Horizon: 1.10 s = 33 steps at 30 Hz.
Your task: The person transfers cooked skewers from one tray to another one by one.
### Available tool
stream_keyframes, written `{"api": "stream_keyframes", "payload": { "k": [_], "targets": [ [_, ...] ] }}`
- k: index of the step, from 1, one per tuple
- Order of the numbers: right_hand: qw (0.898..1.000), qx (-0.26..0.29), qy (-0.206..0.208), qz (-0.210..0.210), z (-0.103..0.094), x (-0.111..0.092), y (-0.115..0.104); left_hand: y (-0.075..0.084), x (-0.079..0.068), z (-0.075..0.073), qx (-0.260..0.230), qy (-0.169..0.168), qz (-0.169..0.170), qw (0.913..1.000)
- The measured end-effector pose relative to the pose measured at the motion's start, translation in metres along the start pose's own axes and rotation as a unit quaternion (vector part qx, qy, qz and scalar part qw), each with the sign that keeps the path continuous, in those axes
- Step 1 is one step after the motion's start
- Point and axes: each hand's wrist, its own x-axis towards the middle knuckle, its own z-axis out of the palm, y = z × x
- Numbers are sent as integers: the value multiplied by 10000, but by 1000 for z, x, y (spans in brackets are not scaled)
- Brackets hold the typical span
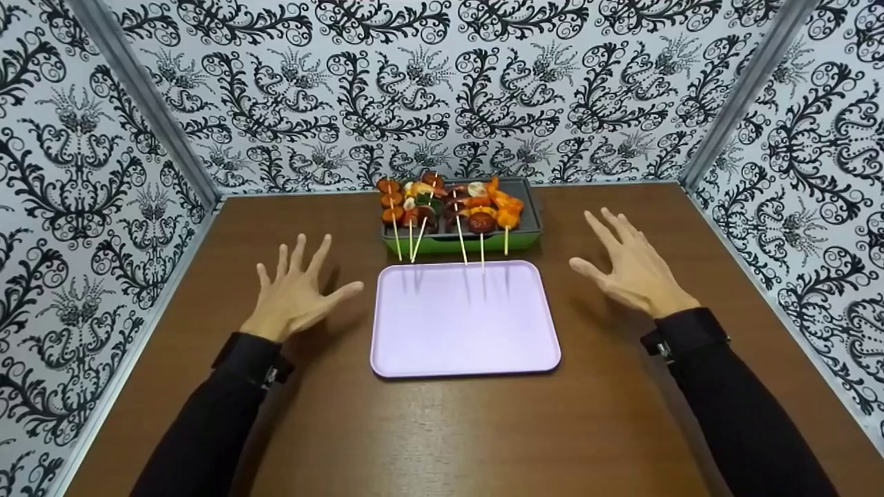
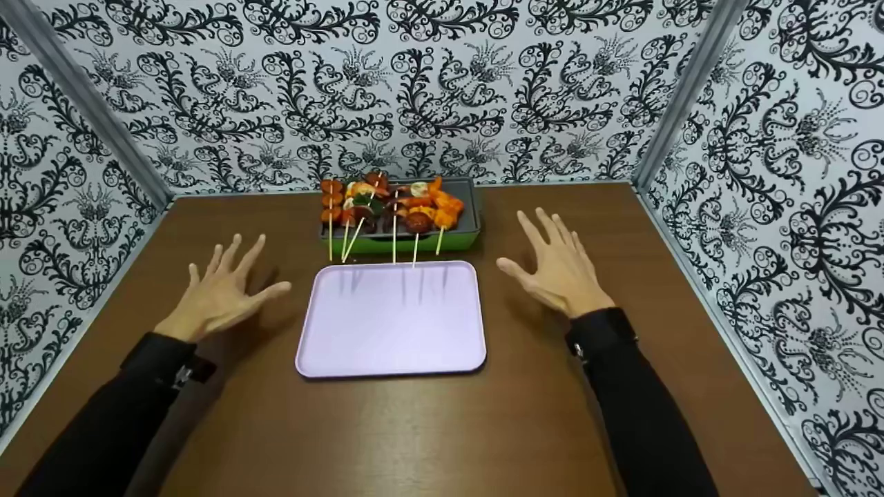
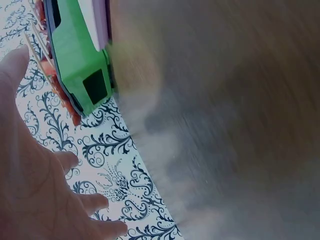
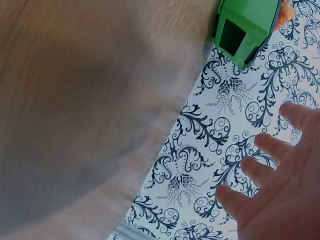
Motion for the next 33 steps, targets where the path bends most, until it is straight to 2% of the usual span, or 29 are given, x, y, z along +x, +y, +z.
{"api": "stream_keyframes", "payload": {
  "k": [14, 23, 33],
  "targets": [
    [9991, 420, 79, -21, 7, 12, -25, 16, -8, 9, -372, 48, 122, 9992],
    [9983, 587, 58, 16, 9, 17, -41, 26, -15, 11, -401, 110, 153, 9990],
    [9964, 836, 122, 36, 14, 24, -57, 36, -21, 10, -428, 29, 83, 9990]
  ]
}}
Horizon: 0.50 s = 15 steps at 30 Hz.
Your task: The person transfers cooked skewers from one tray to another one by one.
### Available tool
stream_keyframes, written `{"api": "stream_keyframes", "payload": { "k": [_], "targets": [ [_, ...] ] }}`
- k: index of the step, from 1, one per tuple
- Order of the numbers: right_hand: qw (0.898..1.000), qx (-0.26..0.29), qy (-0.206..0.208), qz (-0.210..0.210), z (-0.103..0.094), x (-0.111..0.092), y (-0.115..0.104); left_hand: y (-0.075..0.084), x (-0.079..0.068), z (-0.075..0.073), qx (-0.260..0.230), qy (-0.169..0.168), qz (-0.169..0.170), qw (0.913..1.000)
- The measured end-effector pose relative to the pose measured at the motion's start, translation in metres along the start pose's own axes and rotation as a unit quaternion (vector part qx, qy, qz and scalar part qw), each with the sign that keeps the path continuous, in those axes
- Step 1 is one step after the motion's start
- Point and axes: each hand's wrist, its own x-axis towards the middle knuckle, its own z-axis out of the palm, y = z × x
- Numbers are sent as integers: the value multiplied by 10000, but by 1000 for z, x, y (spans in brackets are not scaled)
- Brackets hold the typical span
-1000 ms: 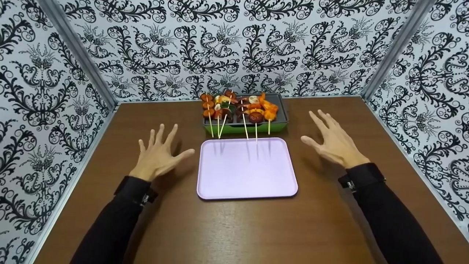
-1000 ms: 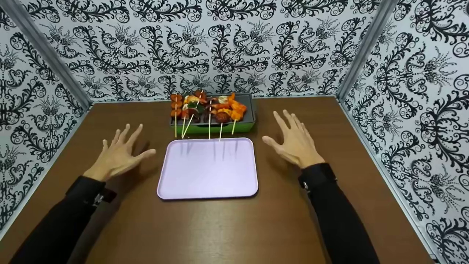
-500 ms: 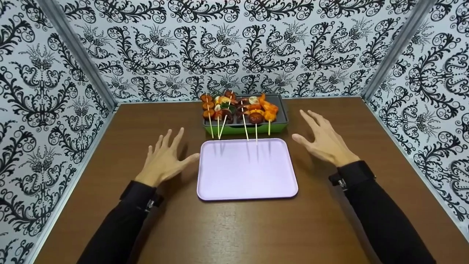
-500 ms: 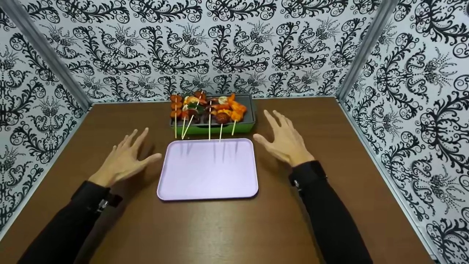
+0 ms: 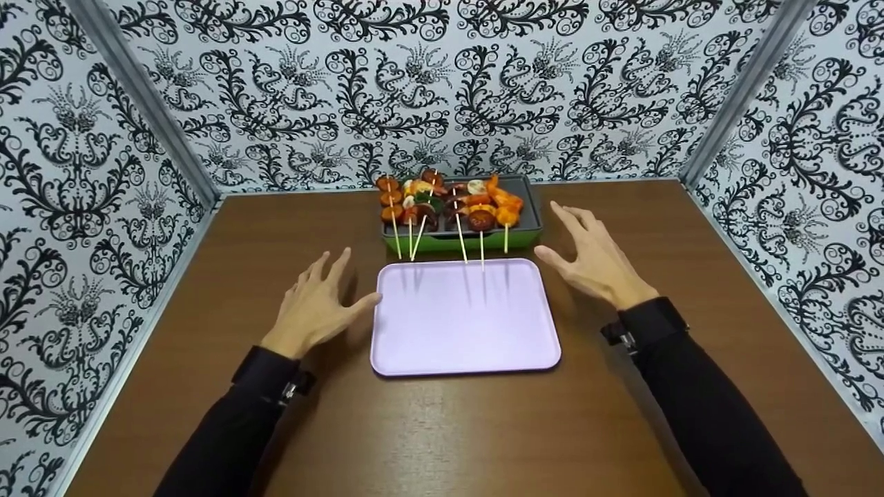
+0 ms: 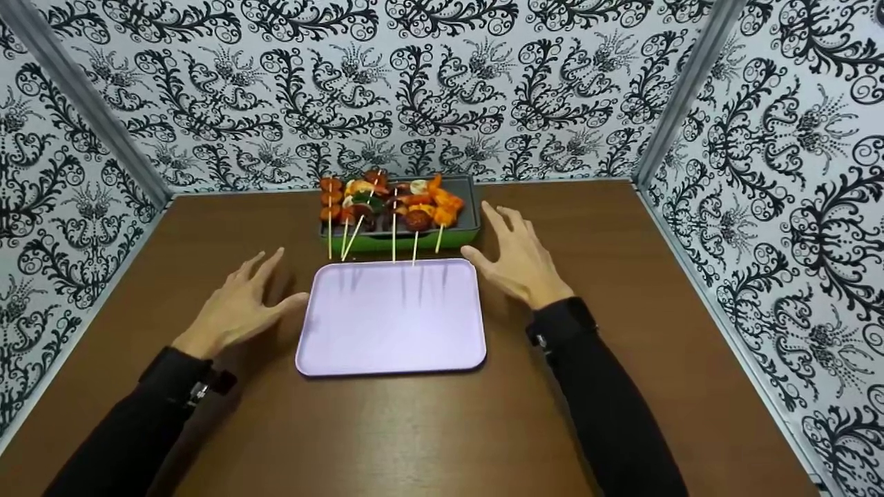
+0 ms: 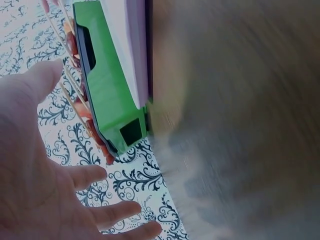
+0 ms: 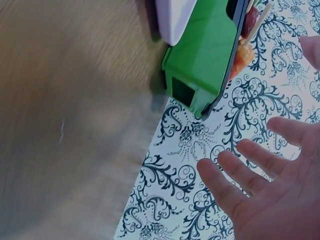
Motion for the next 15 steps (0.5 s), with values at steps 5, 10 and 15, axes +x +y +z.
{"api": "stream_keyframes", "payload": {
  "k": [5, 10, 15],
  "targets": [
    [9999, 137, 83, 11, 4, 2, -7, 5, -2, 2, -86, 54, -24, 9999],
    [9992, 323, 208, -68, 8, 3, -13, 10, -4, 5, -197, 32, -71, 9998],
    [9984, 422, 358, -109, 13, 5, -20, 15, -7, 7, -318, 13, -95, 9994]
  ]
}}
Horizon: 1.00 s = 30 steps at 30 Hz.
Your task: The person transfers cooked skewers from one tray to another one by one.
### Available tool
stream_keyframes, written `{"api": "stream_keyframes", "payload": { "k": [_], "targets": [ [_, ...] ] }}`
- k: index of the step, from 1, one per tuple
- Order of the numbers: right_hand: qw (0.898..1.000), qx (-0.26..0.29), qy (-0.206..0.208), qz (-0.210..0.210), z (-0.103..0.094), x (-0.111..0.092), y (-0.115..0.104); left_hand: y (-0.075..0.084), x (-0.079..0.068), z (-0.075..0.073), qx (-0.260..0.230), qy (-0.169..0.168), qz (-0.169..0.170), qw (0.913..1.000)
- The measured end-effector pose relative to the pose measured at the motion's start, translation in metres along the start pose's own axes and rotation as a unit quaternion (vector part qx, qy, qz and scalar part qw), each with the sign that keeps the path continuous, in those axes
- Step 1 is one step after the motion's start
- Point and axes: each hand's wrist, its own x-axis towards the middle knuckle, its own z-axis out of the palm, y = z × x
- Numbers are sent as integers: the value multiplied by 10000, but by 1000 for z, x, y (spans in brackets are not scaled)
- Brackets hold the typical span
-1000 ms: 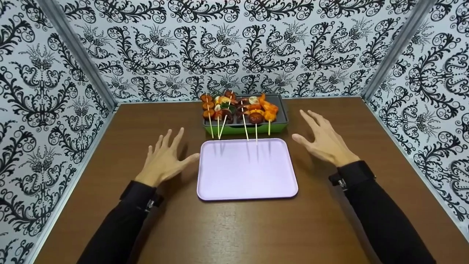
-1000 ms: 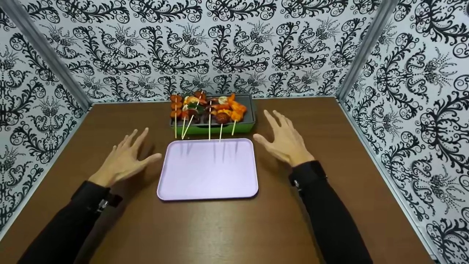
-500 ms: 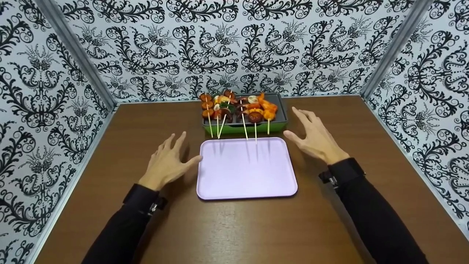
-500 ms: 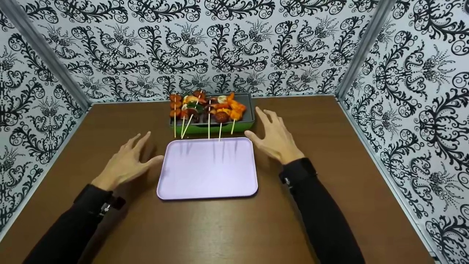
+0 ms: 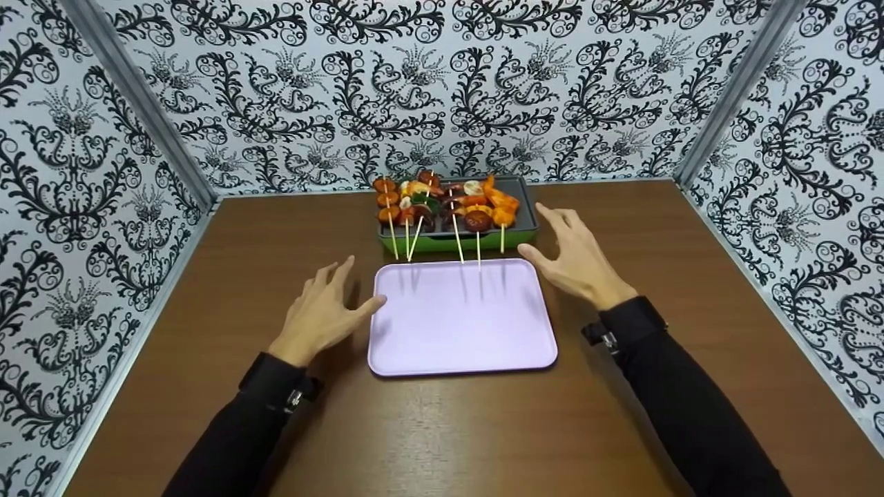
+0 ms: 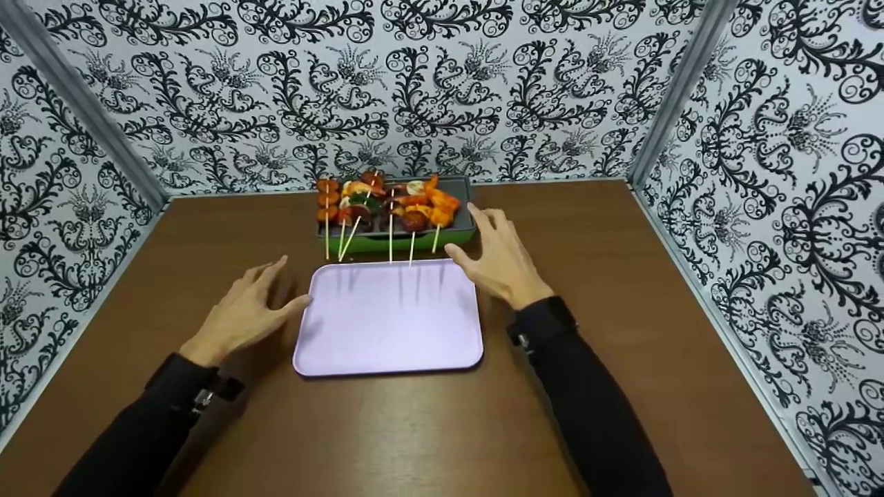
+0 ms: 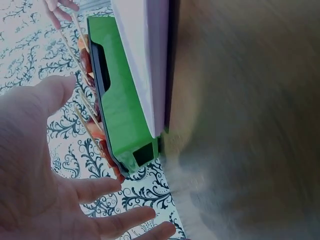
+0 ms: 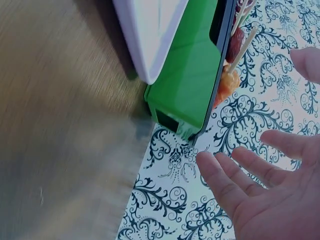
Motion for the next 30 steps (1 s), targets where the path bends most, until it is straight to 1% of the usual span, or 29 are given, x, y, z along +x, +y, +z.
{"api": "stream_keyframes", "payload": {
  "k": [9, 17, 26, 30],
  "targets": [
    [9999, 71, 151, -22, 11, 7, -15, 8, -2, 4, -92, -7, -211, 9997],
    [9993, 268, 247, 84, 20, 11, -28, 14, -3, 10, -180, 14, -290, 9994],
    [9981, 185, 585, 90, 33, 17, -37, 19, -1, 16, -282, 0, -386, 9989],
    [9971, 231, 709, 181, 37, 21, -41, 20, 0, 19, -329, -9, -428, 9985]
  ]
}}
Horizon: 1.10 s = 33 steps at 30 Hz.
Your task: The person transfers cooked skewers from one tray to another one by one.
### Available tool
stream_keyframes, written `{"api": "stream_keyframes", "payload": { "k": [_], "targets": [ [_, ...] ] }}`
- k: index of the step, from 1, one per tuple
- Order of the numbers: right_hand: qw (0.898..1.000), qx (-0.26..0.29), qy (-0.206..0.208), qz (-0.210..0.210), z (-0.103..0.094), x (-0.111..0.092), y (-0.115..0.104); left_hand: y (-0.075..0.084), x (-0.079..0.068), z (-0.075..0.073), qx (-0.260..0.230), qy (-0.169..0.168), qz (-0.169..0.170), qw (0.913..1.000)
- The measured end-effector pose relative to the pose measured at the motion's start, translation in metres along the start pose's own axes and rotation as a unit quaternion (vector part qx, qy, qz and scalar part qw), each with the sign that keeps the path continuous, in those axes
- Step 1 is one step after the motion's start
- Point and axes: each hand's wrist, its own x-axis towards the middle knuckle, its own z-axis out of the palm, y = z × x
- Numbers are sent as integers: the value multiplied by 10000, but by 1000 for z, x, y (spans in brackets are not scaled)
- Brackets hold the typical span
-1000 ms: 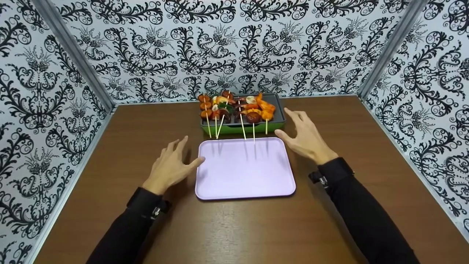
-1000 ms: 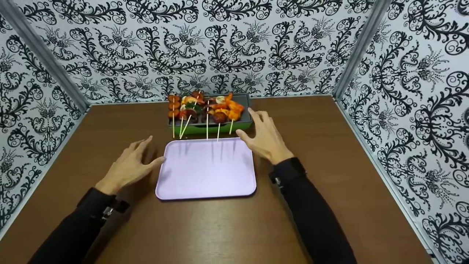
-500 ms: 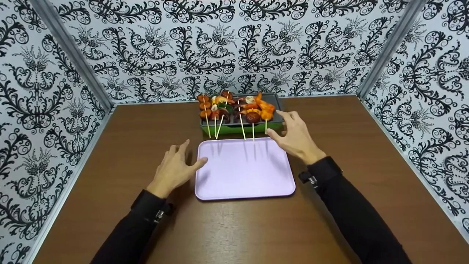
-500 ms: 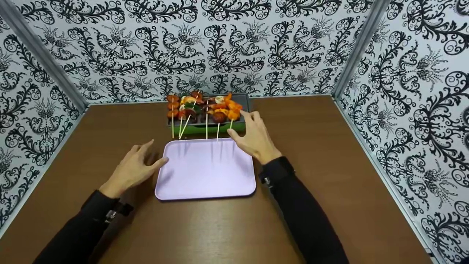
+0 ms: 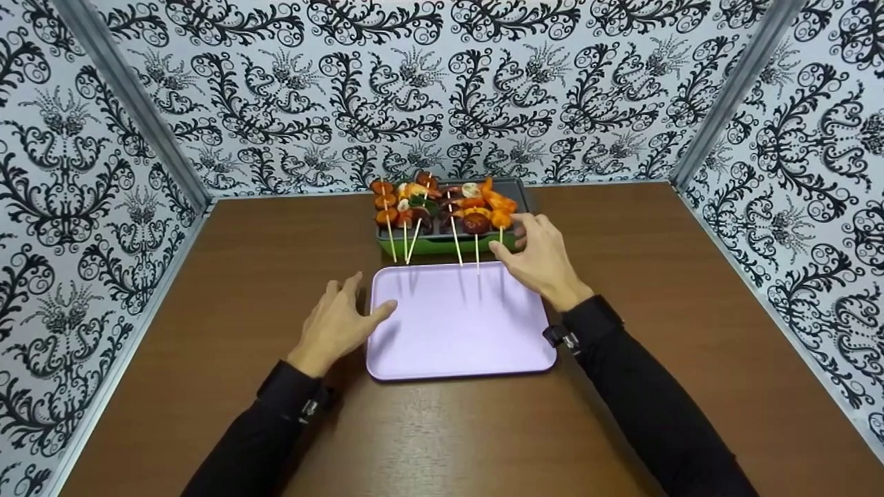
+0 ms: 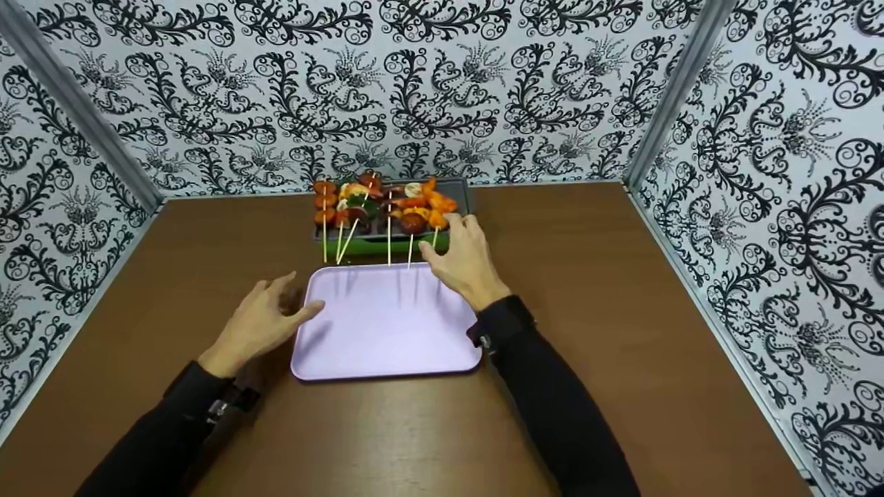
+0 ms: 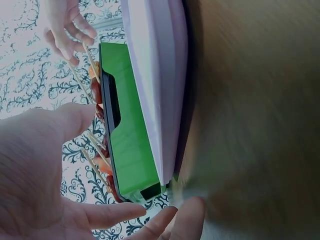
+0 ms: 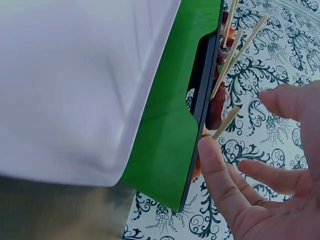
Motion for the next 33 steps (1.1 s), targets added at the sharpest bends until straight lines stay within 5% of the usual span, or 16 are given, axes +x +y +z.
{"api": "stream_keyframes", "payload": {
  "k": [11, 22, 27, 33],
  "targets": [
    [9989, 8, -53, 471, 10, 4, -7, 0, 1, 4, -206, -61, 5, 9998],
    [9950, 162, -349, 925, 7, 6, -15, -2, 4, 5, -525, 216, 586, 9967],
    [9857, 553, -685, 1436, 2, 11, -17, -2, 4, 5, -608, 222, 683, 9956],
    [9634, 1260, -973, 2159, -4, 20, -16, -2, 5, 5, -702, 178, 629, 9954]
  ]
}}
